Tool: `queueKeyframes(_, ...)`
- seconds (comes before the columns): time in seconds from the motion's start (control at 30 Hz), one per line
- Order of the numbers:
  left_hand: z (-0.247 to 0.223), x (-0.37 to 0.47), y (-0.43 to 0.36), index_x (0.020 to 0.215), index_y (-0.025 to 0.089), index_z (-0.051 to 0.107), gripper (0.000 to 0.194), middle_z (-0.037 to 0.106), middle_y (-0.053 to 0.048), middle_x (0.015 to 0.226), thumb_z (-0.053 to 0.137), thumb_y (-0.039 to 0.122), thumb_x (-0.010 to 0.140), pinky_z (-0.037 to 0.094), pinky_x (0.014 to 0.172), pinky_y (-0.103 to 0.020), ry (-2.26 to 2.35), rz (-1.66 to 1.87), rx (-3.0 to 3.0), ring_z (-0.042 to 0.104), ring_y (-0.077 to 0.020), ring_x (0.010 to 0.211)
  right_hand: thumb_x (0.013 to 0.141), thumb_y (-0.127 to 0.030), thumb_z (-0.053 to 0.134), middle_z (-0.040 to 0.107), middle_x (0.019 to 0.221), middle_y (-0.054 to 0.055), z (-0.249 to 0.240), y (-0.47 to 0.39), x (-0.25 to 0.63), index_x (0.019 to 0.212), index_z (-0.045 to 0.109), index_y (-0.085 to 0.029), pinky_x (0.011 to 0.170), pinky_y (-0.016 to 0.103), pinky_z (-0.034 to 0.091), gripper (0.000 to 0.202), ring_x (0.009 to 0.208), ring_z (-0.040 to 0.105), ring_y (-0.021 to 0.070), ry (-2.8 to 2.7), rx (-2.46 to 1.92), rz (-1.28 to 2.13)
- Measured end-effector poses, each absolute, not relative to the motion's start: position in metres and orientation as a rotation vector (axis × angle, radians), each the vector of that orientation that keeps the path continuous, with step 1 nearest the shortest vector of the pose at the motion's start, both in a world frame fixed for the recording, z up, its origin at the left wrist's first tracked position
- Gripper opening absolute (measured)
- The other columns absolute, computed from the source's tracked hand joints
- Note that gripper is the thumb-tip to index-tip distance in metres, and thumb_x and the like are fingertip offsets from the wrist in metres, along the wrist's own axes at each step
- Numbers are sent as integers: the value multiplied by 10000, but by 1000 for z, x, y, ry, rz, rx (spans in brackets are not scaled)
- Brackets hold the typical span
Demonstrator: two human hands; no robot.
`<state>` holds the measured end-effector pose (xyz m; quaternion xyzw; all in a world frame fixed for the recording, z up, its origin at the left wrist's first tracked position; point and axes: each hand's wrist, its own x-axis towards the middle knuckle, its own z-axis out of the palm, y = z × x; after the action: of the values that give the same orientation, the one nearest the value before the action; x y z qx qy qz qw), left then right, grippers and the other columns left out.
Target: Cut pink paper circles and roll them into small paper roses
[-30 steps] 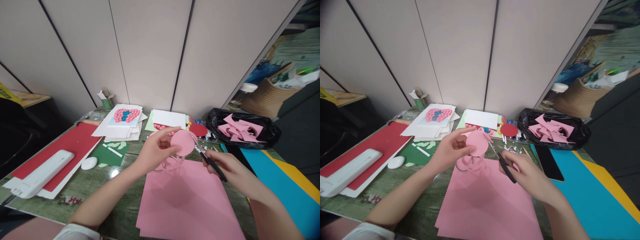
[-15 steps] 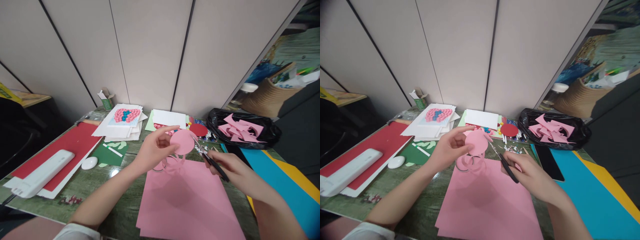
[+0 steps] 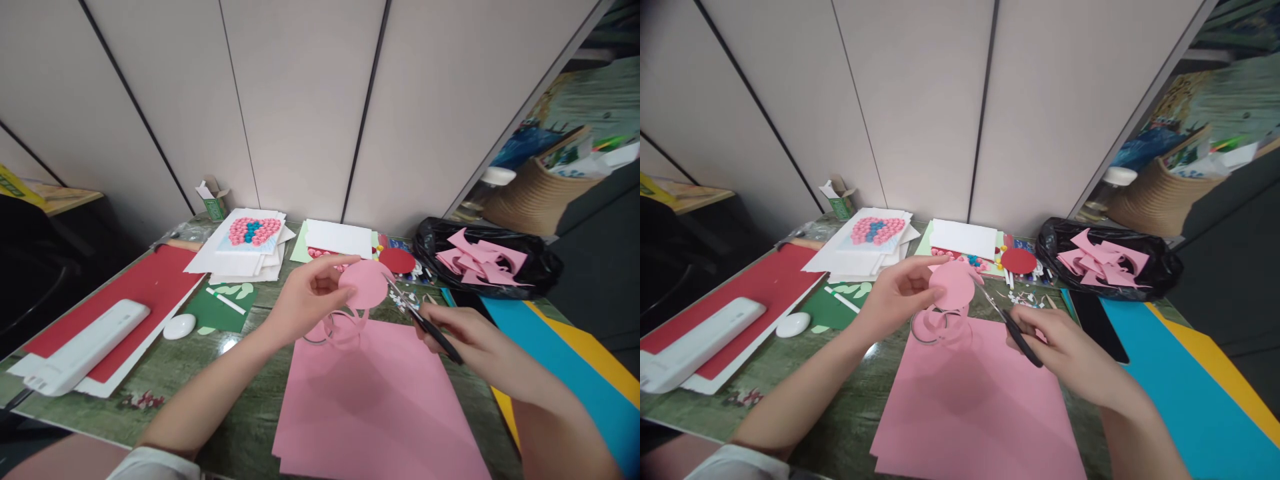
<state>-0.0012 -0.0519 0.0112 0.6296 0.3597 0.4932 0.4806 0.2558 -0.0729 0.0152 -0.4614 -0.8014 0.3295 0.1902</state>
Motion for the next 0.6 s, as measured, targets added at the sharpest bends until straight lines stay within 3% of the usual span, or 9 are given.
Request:
queueKeyframes(0.17, 12, -1, -52, 1091, 228, 641, 366, 528, 29, 657, 643, 169, 730, 468, 567, -201, 892, 1148, 1548, 516, -74, 603, 861, -301, 465, 477, 585, -20, 15, -74, 257, 655, 469, -193, 515, 233, 327, 233, 558, 412, 124, -2263, -1321, 953)
queueKeyframes(0.6, 14, 1, -55, 1131, 220, 611, 400, 529, 20, 711, 604, 168, 735, 460, 590, -220, 921, 974, 1603, 500, -79, 620, 856, -301, 478, 555, 684, 11, 16, -74, 252, 769, 553, -193, 553, 245, 379, 158, 650, 477, 154, -2215, -1306, 1082)
